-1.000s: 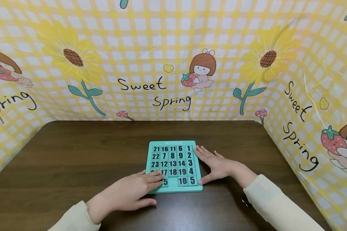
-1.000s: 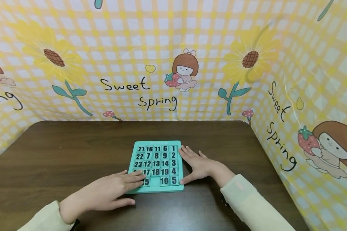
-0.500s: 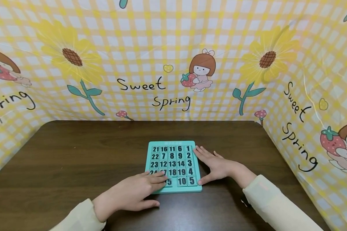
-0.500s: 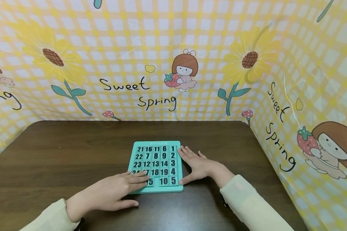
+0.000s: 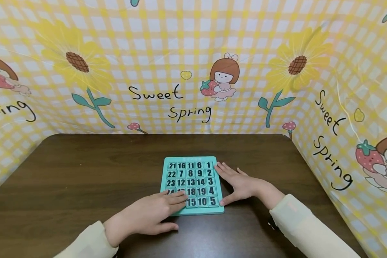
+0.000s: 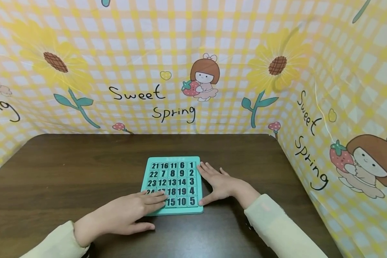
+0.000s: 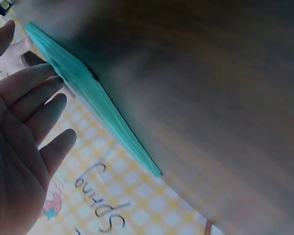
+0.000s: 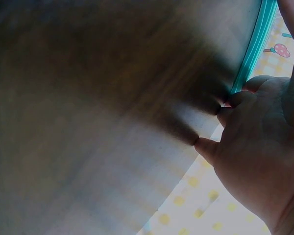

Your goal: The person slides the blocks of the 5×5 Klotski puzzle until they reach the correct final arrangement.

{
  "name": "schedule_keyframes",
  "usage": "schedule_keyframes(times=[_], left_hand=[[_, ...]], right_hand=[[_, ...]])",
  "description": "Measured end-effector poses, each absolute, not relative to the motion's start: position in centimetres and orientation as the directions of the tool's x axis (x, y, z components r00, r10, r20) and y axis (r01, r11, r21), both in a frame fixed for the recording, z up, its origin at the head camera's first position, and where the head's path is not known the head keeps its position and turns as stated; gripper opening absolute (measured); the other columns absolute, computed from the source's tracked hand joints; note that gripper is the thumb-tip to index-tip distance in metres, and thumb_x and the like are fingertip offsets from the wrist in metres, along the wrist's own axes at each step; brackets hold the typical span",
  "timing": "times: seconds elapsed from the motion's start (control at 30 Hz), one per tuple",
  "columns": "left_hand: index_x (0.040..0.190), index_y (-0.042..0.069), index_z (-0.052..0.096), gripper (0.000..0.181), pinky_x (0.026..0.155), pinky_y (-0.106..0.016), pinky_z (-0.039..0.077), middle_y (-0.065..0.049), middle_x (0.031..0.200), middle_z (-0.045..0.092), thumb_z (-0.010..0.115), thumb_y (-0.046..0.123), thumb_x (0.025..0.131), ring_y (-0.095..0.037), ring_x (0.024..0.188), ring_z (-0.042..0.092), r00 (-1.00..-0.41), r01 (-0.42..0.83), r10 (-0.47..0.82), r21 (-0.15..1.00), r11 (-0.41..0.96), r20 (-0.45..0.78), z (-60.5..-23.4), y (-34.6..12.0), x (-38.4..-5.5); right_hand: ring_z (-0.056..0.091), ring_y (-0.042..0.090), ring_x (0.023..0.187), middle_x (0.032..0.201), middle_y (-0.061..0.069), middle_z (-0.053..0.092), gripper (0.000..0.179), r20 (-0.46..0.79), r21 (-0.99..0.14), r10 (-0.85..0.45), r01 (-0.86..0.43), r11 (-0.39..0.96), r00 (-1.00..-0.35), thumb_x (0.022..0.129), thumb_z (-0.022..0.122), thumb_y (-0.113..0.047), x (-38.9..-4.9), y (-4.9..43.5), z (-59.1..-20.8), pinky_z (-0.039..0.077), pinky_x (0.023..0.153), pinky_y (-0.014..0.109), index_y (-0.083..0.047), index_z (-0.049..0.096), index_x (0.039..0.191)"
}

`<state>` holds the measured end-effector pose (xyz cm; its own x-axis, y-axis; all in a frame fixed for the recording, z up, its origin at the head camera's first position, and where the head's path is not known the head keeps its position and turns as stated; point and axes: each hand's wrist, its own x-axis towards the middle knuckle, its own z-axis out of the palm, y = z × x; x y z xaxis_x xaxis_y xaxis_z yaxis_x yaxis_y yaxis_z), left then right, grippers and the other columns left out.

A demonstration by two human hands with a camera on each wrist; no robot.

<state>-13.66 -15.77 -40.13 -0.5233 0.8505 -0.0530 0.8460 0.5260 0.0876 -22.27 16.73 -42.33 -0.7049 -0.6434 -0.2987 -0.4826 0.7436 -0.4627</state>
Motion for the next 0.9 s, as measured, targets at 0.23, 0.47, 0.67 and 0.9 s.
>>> schedule_keyframes(times=[0.23, 0.47, 0.67, 0.9], left_hand=[[0.14, 0.007, 0.057, 0.055, 0.107, -0.055, 0.044, -0.011, 0.152, 0.048, 0.058, 0.043, 0.099, -0.026, 0.144, 0.043, -0.598, 0.795, 0.801, 0.119, 0.595, -0.016, -39.7, -18.4, -12.9], [0.137, 0.006, 0.06, 0.052, 0.105, -0.058, 0.044, -0.01, 0.151, 0.051, 0.055, 0.044, 0.101, -0.027, 0.144, 0.043, -0.638, 0.761, 0.77, 0.143, 0.632, -0.011, -39.6, -19.9, -12.2], [0.137, 0.007, 0.061, 0.054, 0.104, -0.058, 0.045, -0.009, 0.15, 0.052, 0.054, 0.046, 0.1, -0.026, 0.143, 0.044, -0.651, 0.753, 0.759, 0.127, 0.646, -0.002, -40.0, -20.3, -12.1], [0.139, 0.007, 0.059, 0.055, 0.105, -0.056, 0.046, -0.009, 0.149, 0.052, 0.053, 0.046, 0.101, -0.026, 0.142, 0.045, -0.642, 0.76, 0.766, 0.116, 0.639, -0.014, -40.4, -20.2, -12.1]], right_hand=[[-0.006, 0.027, 0.156, 0.169, 0.006, -0.007, 0.121, -0.301, -0.465, -0.641, -0.479, 0.745, -0.706, 0.078, 0.074, -0.064, -22.2, 16.7, -42.3, 0.003, 0.119, 0.068, -0.016, 0.001, 0.162], [-0.007, 0.027, 0.156, 0.169, 0.006, -0.007, 0.121, -0.304, -0.459, -0.638, -0.478, 0.749, -0.708, 0.078, 0.073, -0.064, -22.3, 16.7, -42.4, 0.003, 0.119, 0.069, -0.016, 0.0, 0.161], [-0.006, 0.027, 0.157, 0.169, 0.006, -0.006, 0.121, -0.305, -0.461, -0.634, -0.472, 0.751, -0.711, 0.078, 0.074, -0.063, -22.2, 16.7, -42.3, 0.003, 0.119, 0.068, -0.016, 0.001, 0.162], [-0.007, 0.027, 0.156, 0.169, 0.005, -0.007, 0.12, -0.31, -0.456, -0.634, -0.474, 0.753, -0.709, 0.078, 0.073, -0.064, -22.3, 16.6, -42.4, 0.003, 0.119, 0.067, -0.016, 0.001, 0.162]])
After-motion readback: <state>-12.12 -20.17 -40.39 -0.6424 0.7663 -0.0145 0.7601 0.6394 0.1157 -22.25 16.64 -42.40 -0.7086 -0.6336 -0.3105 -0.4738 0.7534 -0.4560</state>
